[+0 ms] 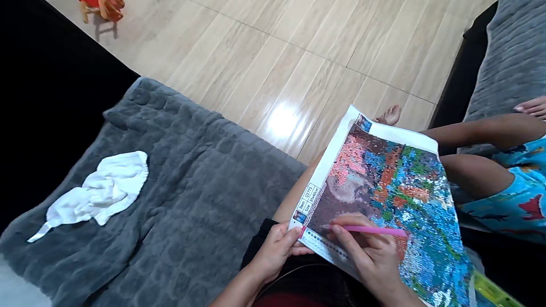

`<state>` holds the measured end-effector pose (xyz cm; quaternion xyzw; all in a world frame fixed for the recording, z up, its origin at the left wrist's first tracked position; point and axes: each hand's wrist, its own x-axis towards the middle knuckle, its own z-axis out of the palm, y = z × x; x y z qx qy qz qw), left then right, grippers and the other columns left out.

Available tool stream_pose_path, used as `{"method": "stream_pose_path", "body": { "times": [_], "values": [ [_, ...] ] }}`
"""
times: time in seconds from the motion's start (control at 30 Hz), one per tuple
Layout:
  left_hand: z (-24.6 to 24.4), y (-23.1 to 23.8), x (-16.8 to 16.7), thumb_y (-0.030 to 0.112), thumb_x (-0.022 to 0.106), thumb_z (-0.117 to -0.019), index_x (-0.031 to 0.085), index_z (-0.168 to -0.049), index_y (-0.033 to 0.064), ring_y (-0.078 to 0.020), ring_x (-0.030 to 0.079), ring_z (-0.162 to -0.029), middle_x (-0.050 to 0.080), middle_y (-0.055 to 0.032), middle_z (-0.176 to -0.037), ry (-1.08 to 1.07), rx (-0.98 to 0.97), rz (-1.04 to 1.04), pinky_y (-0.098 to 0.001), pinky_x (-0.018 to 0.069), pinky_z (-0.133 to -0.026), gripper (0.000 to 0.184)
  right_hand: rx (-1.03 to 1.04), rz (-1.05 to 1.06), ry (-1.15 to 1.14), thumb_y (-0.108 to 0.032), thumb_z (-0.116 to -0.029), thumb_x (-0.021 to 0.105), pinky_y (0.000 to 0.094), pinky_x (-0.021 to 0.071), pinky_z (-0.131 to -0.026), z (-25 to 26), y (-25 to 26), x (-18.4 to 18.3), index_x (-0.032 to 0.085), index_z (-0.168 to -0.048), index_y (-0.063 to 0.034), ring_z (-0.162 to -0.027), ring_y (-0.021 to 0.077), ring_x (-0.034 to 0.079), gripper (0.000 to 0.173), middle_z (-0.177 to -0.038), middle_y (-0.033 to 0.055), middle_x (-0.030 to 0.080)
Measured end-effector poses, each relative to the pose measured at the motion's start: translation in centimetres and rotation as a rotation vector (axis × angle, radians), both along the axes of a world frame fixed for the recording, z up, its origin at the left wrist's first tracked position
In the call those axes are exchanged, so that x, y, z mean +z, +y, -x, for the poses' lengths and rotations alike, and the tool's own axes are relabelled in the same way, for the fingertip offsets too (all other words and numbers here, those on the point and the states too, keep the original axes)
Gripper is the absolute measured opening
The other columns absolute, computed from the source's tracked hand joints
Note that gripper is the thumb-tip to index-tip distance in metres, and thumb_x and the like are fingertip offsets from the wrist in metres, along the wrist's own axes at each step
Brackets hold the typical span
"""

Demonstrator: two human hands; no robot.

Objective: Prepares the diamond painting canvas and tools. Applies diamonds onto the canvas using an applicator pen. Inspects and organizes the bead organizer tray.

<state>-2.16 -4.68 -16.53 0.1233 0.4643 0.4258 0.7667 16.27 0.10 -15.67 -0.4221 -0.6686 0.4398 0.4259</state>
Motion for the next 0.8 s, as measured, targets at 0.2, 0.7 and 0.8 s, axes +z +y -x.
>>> {"method": "stream_pose_path", "body": {
  "times": [0.2, 0.7, 0.8],
  "values": [
    [-0.3, -0.2, 0.2, 0.0, 0.032, -0.1037, 0.059, -0.108, 0.0011, -0.0125, 0.076, -0.085, 0.076, -0.0021, -0.095, 0.052, 0.024, -0.021, -0.0312, 0.0643, -0.082, 0.027, 0.065, 0.003, -0.012, -0.021, -0.1024, 0.061, 0.0162, 0.0598, -0.073, 1.2, 0.0, -0.5, 0.071, -0.098, -0.0043, -0.081, -0.0001, 0.069, 0.02, -0.095, 0.0009, 0.072],
    [-0.4, -0.2, 0.5, -0.001, 0.034, -0.1024, 0.059, -0.106, 0.0024, -0.0092, 0.074, -0.081, 0.074, 0.0012, -0.09, 0.061, 0.024, -0.026, -0.0288, 0.064, -0.08, 0.026, 0.117, 0.011, -0.016, -0.018, -0.1016, 0.061, 0.0154, 0.0585, -0.077, 2.1, -0.8, -1.3, 0.07, -0.098, 0.0002, -0.083, 0.0007, 0.068, 0.02, -0.094, 0.0054, 0.072],
    [-0.4, -0.2, 0.4, -0.001, 0.034, -0.1023, 0.059, -0.105, 0.0026, -0.0093, 0.074, -0.081, 0.074, 0.0012, -0.089, 0.053, 0.029, -0.032, -0.0287, 0.0639, -0.079, 0.025, 0.127, 0.012, -0.009, -0.016, -0.1012, 0.061, 0.0152, 0.0582, -0.077, 2.2, -0.9, -1.5, 0.07, -0.098, 0.0004, -0.083, 0.0011, 0.068, 0.019, -0.094, 0.006, 0.072]
  ]
}}
